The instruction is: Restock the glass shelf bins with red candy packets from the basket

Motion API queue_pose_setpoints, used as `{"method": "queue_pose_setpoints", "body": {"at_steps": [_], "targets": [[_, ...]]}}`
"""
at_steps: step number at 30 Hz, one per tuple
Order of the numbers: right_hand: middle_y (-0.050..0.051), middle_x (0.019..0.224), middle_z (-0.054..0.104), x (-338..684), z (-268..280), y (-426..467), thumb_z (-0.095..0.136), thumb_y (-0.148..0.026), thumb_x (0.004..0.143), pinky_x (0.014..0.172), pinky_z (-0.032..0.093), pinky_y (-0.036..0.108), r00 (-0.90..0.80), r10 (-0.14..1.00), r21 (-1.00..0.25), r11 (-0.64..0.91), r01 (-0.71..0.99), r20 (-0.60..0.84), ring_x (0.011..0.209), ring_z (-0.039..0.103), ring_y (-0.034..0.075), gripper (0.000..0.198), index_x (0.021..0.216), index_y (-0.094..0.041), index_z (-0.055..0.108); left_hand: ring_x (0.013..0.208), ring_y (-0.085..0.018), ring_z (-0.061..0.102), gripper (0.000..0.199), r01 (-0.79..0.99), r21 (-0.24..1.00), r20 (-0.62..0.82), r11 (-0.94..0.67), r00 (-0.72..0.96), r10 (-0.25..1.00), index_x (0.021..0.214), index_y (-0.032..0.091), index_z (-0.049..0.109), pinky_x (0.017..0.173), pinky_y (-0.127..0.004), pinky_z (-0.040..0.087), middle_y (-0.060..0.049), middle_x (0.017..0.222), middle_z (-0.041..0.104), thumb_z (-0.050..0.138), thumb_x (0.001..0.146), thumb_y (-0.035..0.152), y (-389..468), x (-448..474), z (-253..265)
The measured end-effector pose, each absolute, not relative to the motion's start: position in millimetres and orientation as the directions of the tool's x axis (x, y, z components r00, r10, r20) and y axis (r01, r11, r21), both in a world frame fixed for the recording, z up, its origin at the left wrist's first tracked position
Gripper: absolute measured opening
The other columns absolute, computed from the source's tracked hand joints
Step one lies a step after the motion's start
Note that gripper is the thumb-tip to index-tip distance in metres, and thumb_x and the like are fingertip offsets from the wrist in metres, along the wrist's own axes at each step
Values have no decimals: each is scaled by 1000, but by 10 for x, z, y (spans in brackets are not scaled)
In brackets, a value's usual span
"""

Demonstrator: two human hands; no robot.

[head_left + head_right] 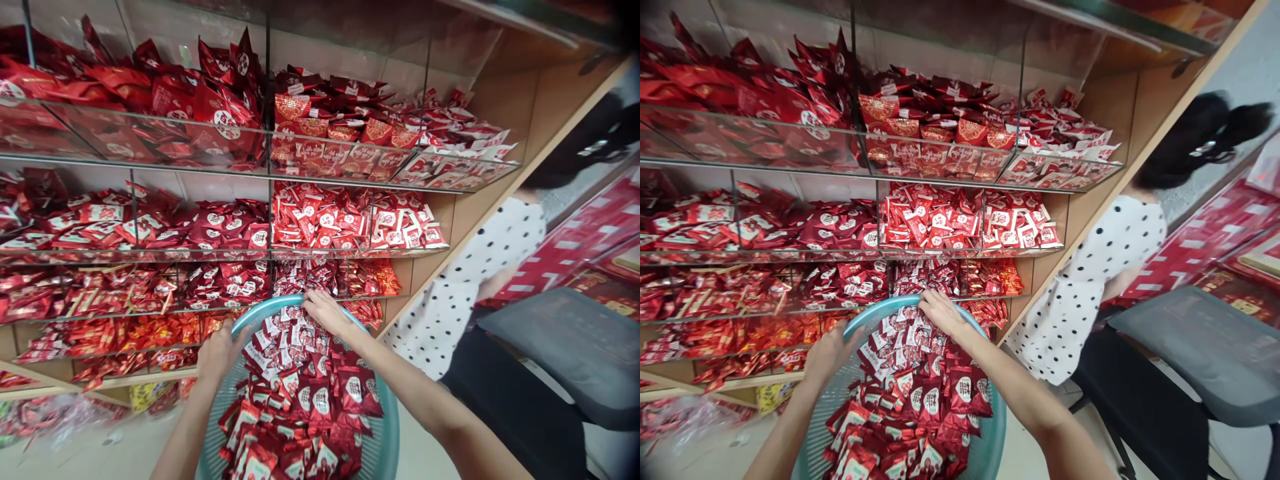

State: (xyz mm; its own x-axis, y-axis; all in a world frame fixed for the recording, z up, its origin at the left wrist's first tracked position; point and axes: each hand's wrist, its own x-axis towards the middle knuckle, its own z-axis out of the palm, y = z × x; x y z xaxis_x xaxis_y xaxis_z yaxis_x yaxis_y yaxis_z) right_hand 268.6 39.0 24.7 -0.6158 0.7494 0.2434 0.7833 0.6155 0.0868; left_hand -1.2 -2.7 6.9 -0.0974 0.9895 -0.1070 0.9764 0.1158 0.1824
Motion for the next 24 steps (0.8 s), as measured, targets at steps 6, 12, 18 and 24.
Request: {"method": "queue_pose_setpoints", "body": {"at_steps": [6,12,18,24], "targets": [[4,99,55,2710,164,351,41,-18,91,77,37,30,-575,782,68,578,814,241,90,47,17,19,97,-21,58,81,-32,67,52,979,174,-101,110,-93,990,111,16,49,65,-36,46,-15,83,70,22,87,53,-28,-15,61],[4,102,56,2767,220,393,39,-17,90,76,35,29,-521,811,11,538,843,268,88,47,17,23,104,-21,57,80,-31,67,53,978,173,-97,113,-98,991,112,16,49,65,-36,46,-15,82,70,20,88,53,-31,-13,65],[11,103,59,2948,481,715,35,-15,90,79,33,33,-256,946,192,218,957,200,96,46,23,27,103,-16,59,79,-32,67,54,978,178,-88,110,-96,992,111,16,49,65,-37,46,-15,81,69,17,88,52,-34,-11,59],[18,97,64,2954,474,975,37,-8,85,83,29,39,-177,978,270,143,952,106,99,47,28,31,95,-12,66,81,-32,67,52,973,195,-109,121,-102,989,108,16,50,66,-37,46,-15,83,70,19,88,52,-39,-7,86]]}}
